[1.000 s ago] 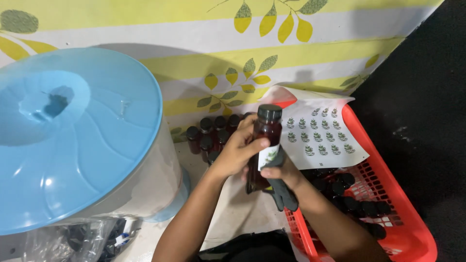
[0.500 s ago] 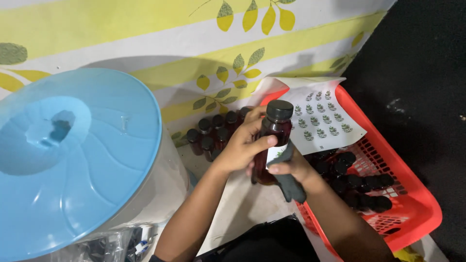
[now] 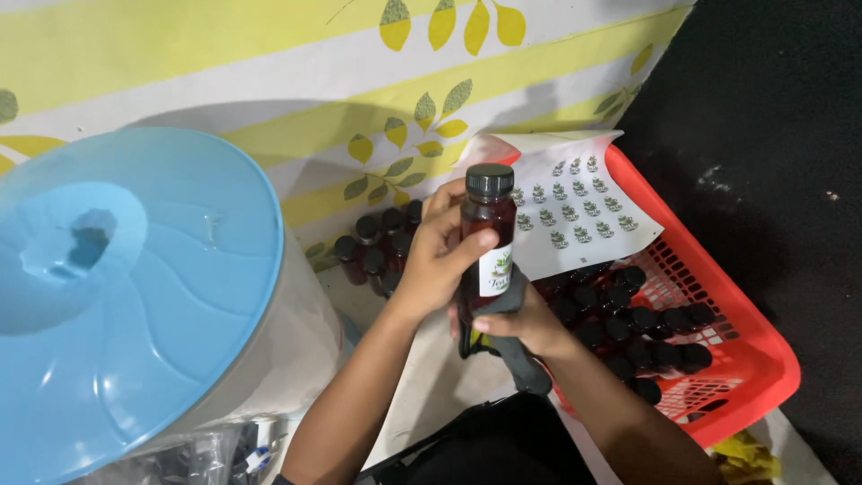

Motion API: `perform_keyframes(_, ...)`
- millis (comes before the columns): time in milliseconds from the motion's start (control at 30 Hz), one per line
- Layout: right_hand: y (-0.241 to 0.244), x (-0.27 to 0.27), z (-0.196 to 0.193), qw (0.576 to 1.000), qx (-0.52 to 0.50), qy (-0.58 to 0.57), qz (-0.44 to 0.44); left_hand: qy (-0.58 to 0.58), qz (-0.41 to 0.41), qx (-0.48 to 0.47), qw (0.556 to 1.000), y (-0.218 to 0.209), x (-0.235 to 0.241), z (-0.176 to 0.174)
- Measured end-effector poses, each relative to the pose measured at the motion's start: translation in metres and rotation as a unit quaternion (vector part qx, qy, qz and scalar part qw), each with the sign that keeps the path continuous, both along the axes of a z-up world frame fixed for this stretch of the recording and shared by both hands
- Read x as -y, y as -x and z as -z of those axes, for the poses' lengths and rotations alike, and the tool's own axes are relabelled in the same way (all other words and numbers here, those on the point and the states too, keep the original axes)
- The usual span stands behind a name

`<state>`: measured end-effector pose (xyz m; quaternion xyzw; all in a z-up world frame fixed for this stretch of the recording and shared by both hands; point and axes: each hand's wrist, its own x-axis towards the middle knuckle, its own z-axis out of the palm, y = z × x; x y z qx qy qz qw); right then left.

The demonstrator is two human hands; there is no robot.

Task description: The person picks up small dark bottles from a red basket, applies a label to each bottle, and wipes the surface with a cloth. The person then places the labeled bottles on the table next to a water dispenser.

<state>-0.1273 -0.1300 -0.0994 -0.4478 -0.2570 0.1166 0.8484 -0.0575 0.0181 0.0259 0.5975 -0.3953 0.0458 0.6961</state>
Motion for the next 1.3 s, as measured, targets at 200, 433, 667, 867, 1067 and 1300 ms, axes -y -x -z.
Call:
perform_keyframes(200, -0.008, 0.016, 0.004, 0.938, -0.014, 0.183, 0.295, -0.03, -0.107, -0.021, 0.994, 0.008, 0.012, -0.008)
perform_keyframes(433, -0.026, 0.058, 0.025, 0.943, -0.009, 0.188, 0.273, -0.022, -0.101, -0.017, 0.994, 0.004, 0.034, -0.005)
perform_keyframes(667, -0.032, 0.06, -0.101, 0.989, 0.015, 0.109, 0.096, 0.065, 0.048, -0.036, 0.996, -0.02, 0.05, 0.004)
perform_keyframes(867, -0.041, 0.068, -0.129, 0.995, 0.01, 0.021, -0.095, -0.007, 0.153, -0.173, 0.973, -0.021, 0.052, -0.004)
perform_keyframes(1067, -0.036, 0.072, -0.095, 0.957, -0.267, -0.112, -0.015, 0.051, 0.189, -0.174, 0.965, -0.034, 0.06, 0.018)
perform_keyframes(1300, -0.051, 0.077, -0.071, 0.974, -0.136, -0.156, -0.087, 0.022, 0.165, -0.184, 0.969, -0.027, 0.056, 0.005)
